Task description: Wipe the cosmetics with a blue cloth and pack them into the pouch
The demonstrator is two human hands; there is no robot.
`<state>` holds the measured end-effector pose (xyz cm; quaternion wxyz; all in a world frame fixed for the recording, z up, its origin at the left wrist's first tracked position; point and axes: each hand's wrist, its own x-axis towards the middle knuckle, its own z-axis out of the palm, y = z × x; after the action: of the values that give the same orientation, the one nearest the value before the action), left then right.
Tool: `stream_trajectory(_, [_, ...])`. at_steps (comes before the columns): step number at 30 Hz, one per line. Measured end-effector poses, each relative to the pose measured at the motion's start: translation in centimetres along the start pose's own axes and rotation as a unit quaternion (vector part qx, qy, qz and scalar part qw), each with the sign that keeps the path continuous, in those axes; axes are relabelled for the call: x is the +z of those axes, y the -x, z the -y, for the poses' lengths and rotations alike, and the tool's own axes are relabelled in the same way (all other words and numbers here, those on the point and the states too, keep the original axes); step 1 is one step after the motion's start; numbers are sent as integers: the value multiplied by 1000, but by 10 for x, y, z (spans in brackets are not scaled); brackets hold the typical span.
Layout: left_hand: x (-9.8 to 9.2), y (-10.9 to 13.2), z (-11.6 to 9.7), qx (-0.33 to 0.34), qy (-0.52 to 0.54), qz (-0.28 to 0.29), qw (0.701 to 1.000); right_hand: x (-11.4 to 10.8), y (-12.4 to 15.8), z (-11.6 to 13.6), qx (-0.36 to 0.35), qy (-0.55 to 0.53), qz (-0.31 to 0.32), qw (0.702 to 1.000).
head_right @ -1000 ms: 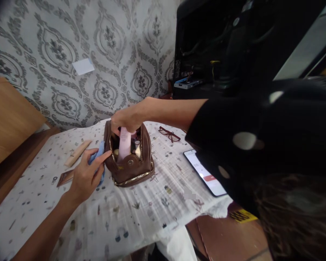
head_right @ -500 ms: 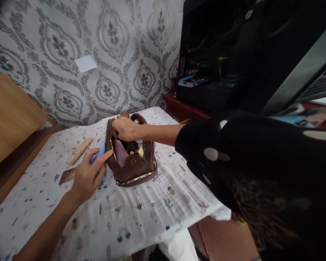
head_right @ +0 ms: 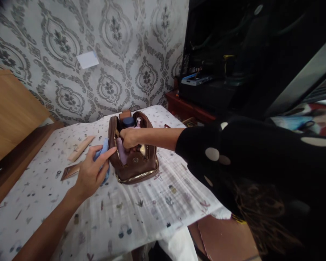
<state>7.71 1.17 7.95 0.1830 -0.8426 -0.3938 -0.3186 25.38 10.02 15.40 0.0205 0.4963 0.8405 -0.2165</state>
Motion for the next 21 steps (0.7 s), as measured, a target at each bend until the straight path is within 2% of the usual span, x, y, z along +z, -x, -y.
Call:
stream_trajectory(5, [2, -1, -2, -13, 11, -2, 1000, -4, 9, 6, 46, 58, 39, 997])
stream_trajectory(10, [-3, 3, 1, -16, 41, 11, 999, -8, 23, 8, 4, 116, 7, 993])
stream_trajectory(12, [-8, 8, 8, -37, 59, 17, 997, -11, 29, 3, -25, 94, -3, 995])
stream_trajectory(15, [-16, 18, 28, -95, 67, 15, 993, -13, 37, -10, -51, -6, -19, 999])
stream_trajectory(16, [-19, 22, 37, -119, 60, 14, 991, -13, 41, -14, -55, -41, -46, 997])
stream_trajectory(18, [-23, 30, 61, -169, 29, 15, 985, -7, 50, -18, -68, -97, -141, 983])
stream_trajectory(21, [-23, 42, 105, -257, -34, 34, 965, 16, 70, -12, -112, -171, -294, 934])
